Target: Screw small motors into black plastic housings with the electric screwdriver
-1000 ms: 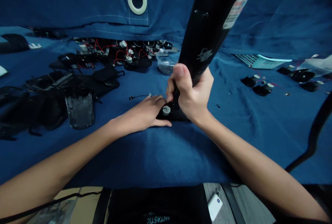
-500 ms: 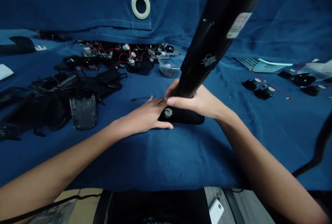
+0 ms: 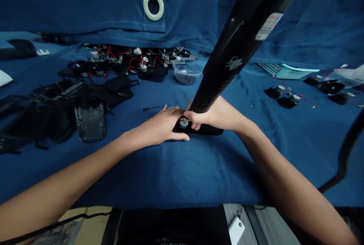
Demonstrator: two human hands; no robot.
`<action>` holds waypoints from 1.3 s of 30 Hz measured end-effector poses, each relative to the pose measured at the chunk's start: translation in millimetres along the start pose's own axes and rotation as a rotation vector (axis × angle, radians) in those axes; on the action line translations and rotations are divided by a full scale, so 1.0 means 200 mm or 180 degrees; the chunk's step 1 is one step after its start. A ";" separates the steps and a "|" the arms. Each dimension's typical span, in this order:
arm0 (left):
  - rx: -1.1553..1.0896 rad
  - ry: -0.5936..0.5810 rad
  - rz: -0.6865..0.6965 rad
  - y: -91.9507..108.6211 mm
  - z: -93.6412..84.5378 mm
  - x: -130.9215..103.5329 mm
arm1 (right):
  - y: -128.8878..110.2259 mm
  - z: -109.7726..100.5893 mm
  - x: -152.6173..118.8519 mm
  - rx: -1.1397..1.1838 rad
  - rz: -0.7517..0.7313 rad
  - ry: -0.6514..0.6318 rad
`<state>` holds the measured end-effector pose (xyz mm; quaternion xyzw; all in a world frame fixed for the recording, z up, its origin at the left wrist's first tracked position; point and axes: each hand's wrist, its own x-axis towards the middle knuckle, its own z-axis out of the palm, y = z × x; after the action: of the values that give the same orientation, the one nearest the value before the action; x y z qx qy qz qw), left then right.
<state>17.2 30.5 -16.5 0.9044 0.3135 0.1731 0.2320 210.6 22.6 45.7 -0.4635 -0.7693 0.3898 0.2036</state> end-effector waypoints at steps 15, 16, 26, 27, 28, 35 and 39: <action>0.0206 0.0072 0.0010 0.03 0.02 -0.07 | 0.23 -0.05 0.12 0.2217 0.0837 0.1783; 0.0174 0.0109 -0.0042 0.03 0.01 -0.07 | 0.29 -0.04 0.14 0.2335 0.1201 0.1866; -0.0914 0.1311 -0.0627 -0.07 -0.09 -0.07 | 0.38 -0.04 0.15 0.2141 0.1956 0.1198; -0.1075 0.1405 -0.0666 -0.08 -0.09 -0.07 | 0.38 -0.04 0.15 0.2094 0.2029 0.1147; -0.1228 0.1492 -0.0684 -0.09 -0.09 -0.07 | 0.37 -0.05 0.14 0.1980 0.2093 0.1084; -0.2025 0.1936 -0.0934 -0.08 -0.07 -0.03 | 0.15 -0.09 0.02 0.0370 0.0330 0.1096; -0.2428 0.1985 -0.1126 -0.07 -0.06 -0.02 | 0.06 -0.01 -0.03 -0.0424 -0.0750 0.0766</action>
<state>2.4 41.5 -14.1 0.5943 0.4304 0.4942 0.4662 221.5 22.4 38.6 -0.4260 -0.8124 0.2532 0.3072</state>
